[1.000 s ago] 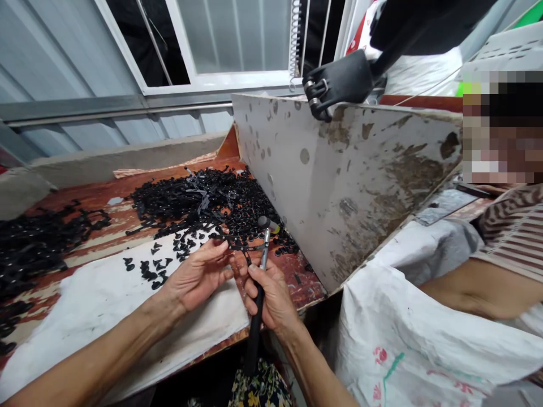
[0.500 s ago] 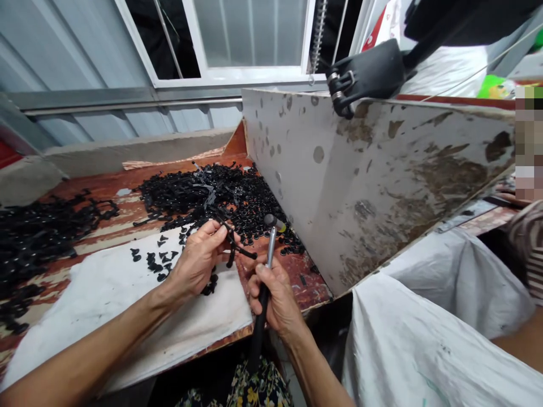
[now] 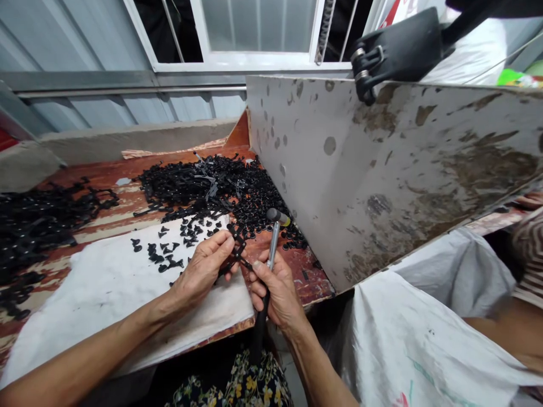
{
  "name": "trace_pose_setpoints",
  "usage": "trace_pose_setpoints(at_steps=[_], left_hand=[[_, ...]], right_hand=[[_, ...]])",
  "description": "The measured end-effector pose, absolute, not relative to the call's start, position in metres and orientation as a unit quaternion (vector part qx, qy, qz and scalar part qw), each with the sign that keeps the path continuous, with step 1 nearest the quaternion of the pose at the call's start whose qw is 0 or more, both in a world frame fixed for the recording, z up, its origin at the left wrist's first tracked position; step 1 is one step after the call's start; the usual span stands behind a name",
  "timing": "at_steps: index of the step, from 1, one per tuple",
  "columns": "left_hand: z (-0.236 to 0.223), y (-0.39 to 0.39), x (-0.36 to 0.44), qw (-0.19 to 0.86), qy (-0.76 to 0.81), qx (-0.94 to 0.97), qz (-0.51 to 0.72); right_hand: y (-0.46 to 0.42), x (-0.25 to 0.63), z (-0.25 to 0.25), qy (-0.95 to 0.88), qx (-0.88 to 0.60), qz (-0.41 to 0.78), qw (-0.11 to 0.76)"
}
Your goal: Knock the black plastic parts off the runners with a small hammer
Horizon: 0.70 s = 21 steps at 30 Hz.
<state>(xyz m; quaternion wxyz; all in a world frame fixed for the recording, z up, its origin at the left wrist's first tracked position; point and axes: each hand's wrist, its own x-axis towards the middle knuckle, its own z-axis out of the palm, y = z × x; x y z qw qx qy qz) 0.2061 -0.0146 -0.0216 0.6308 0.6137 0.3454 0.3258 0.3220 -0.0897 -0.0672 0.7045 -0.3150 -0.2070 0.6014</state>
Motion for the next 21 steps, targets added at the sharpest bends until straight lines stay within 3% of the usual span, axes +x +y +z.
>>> trace_pose_setpoints(at_steps=[12,21], left_hand=[[-0.014,-0.013,0.189,0.614,0.367,0.647,0.263],[-0.005,-0.007,0.076,0.613,0.533,0.526,0.252]], right_hand=[[-0.097,0.321,-0.065,-0.219,-0.343,0.638,0.653],[-0.097,0.321,-0.063,-0.23,-0.39,0.615,0.646]])
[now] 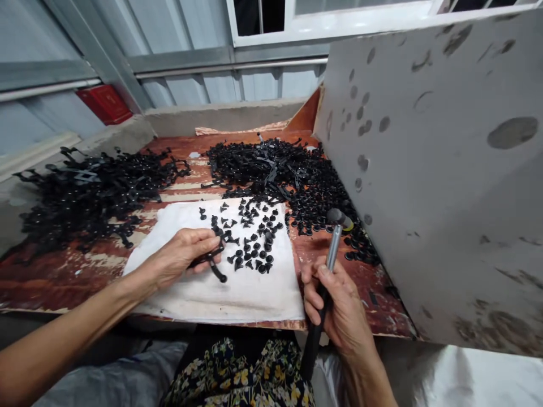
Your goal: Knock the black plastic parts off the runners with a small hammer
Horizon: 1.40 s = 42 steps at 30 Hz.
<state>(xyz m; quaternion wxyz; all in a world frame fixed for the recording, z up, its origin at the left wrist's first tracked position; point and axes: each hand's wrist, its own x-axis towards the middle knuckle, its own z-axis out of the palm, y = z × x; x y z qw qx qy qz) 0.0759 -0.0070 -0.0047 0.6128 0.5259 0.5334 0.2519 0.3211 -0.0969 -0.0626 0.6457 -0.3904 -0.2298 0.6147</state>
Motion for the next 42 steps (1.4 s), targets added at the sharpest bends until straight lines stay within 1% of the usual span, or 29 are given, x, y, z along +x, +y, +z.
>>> trace_pose_setpoints(at_steps=[5,19,38,42], left_hand=[[-0.016,0.001,0.047,0.613,0.57,0.494,0.237],[-0.022,0.011,0.045,0.633,0.549,0.486,0.246],[-0.019,0.015,0.047,0.604,0.554,0.529,0.221],[-0.016,0.016,0.045,0.615,0.545,0.531,0.209]], right_hand=[[-0.095,0.317,-0.06,-0.217,-0.413,0.611,0.64],[-0.095,0.32,-0.062,-0.228,-0.423,0.619,0.622],[-0.095,0.32,-0.062,-0.219,-0.427,0.616,0.625],[-0.095,0.321,-0.062,-0.228,-0.428,0.615,0.621]])
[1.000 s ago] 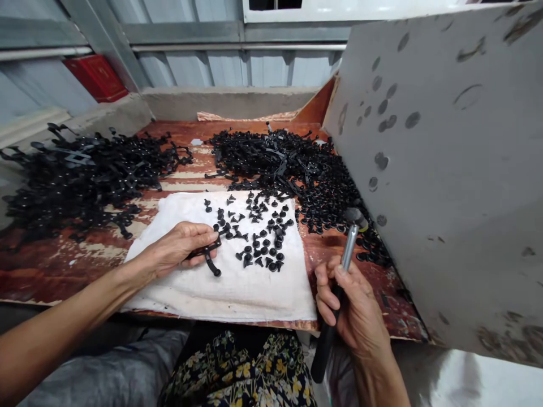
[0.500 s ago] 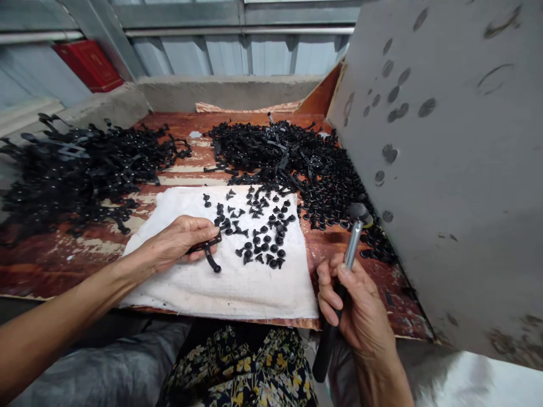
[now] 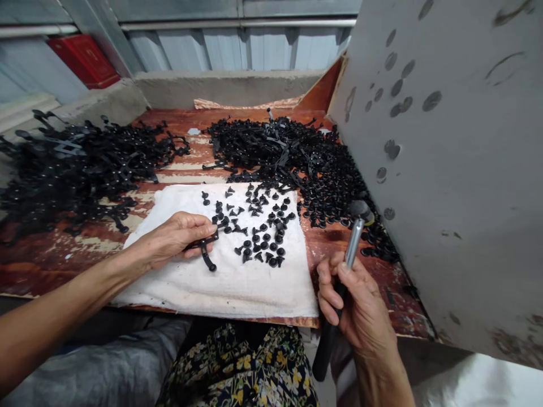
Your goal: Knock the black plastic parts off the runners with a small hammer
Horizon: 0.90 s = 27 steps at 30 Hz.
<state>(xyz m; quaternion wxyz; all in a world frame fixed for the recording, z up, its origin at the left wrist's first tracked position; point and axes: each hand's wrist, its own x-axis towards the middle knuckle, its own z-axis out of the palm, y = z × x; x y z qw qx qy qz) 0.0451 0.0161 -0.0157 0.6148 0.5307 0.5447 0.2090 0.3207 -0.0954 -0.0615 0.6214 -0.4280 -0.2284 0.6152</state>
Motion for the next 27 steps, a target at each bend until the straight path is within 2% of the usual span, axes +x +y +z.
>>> trace_pose_setpoints(at_steps=[8,27], left_hand=[[-0.015,0.0139,0.0481,0.621,0.564,0.5,0.218],[-0.0166,0.0151,0.0478,0.578,0.553,0.565,0.204]], right_hand=[[-0.0954,0.3213,-0.063,-0.233,-0.429,0.617,0.617],[-0.0963,0.3211,-0.0638,-0.226,-0.422,0.622,0.619]])
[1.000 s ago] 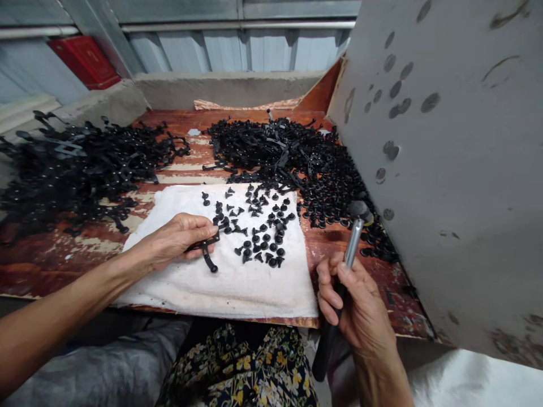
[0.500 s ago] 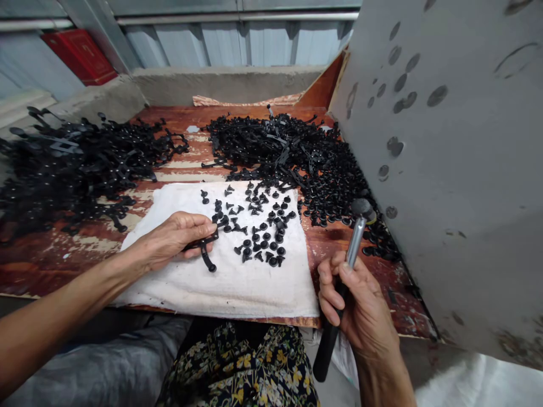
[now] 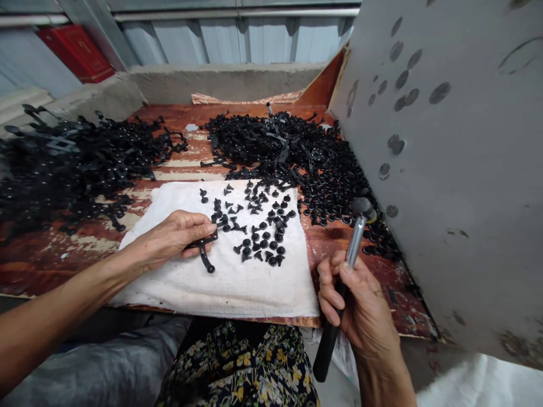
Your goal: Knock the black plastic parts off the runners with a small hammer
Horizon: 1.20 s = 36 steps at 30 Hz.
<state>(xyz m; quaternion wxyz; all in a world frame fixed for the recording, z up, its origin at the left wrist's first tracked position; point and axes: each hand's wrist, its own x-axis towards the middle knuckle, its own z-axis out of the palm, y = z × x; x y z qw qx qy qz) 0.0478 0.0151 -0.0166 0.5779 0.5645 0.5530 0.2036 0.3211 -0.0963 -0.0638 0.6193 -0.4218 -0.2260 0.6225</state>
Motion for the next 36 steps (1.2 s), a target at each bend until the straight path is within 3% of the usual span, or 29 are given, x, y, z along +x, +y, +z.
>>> trace_pose_setpoints(at_steps=[36], left_hand=[[-0.0099,0.0132,0.0546,0.574,0.58,0.546,0.189]], right_hand=[[-0.0959,0.322,-0.0646,-0.222,-0.4,0.637,0.62]])
